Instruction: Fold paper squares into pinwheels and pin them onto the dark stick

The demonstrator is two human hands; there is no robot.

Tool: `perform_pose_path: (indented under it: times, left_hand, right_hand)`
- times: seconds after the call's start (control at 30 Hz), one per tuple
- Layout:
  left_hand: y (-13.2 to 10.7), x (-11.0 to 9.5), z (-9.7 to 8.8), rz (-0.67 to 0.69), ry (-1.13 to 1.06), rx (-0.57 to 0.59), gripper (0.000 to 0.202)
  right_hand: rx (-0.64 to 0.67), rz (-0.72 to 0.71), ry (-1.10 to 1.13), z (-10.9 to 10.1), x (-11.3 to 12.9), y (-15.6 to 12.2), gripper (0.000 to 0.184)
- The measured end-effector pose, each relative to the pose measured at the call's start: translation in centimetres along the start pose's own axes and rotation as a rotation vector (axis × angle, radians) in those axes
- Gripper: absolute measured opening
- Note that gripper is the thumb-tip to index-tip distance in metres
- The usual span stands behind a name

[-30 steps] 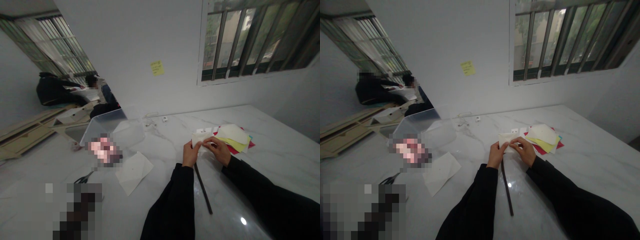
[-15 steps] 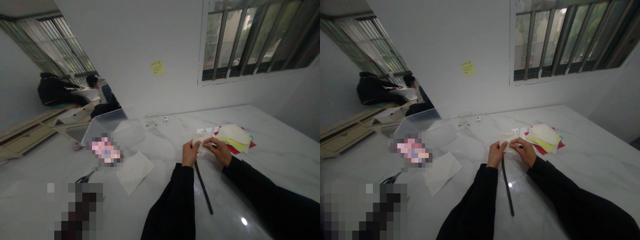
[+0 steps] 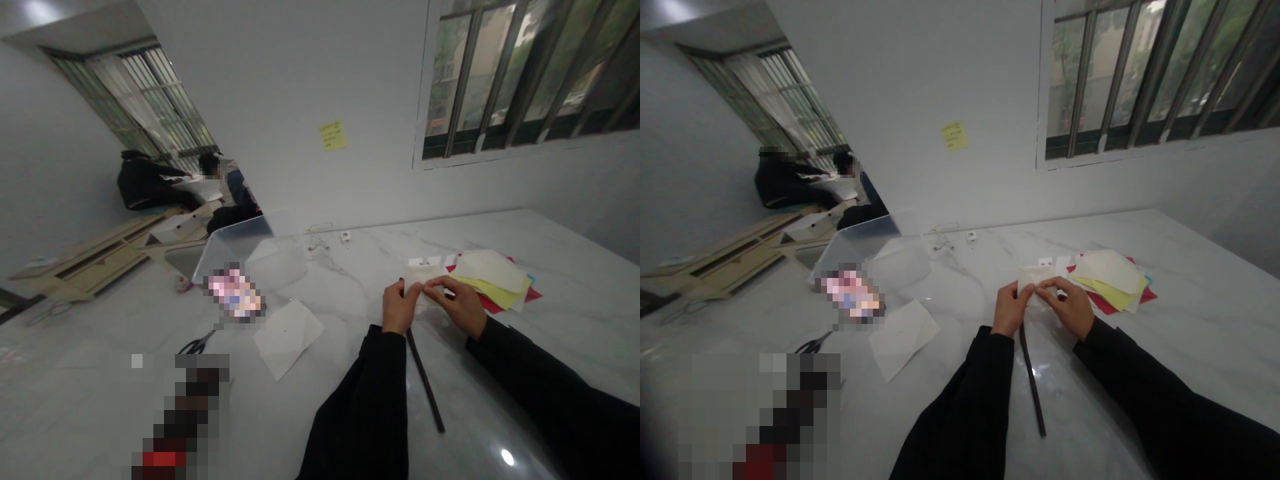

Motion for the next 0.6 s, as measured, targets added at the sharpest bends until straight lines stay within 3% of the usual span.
perform_pose_path:
  times: [0.2, 0.6]
  left_hand:
    - [0.1, -0.6, 0.7, 0.088, 0.006, 0.078, 0.042]
    - [-0.2, -1.3, 0.5, 0.111, -0.053, 0.052, 0.039]
  right_hand:
    - [-0.025, 0.006, -0.006, -0.2, -0.3, 0.0, 0.037]
    - [-0.077, 0.026, 0.016, -0.4, 0.1, -0.3, 0.034]
Point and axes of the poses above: each hand's wrist, its own y-axis towards the middle knuckle, its own z-axis out of the palm, x = y × z, the point moved 9 cm from there along y, towards the middle knuckle, and after that the axes turned 9 degrees about y, right-handed, at the moved point
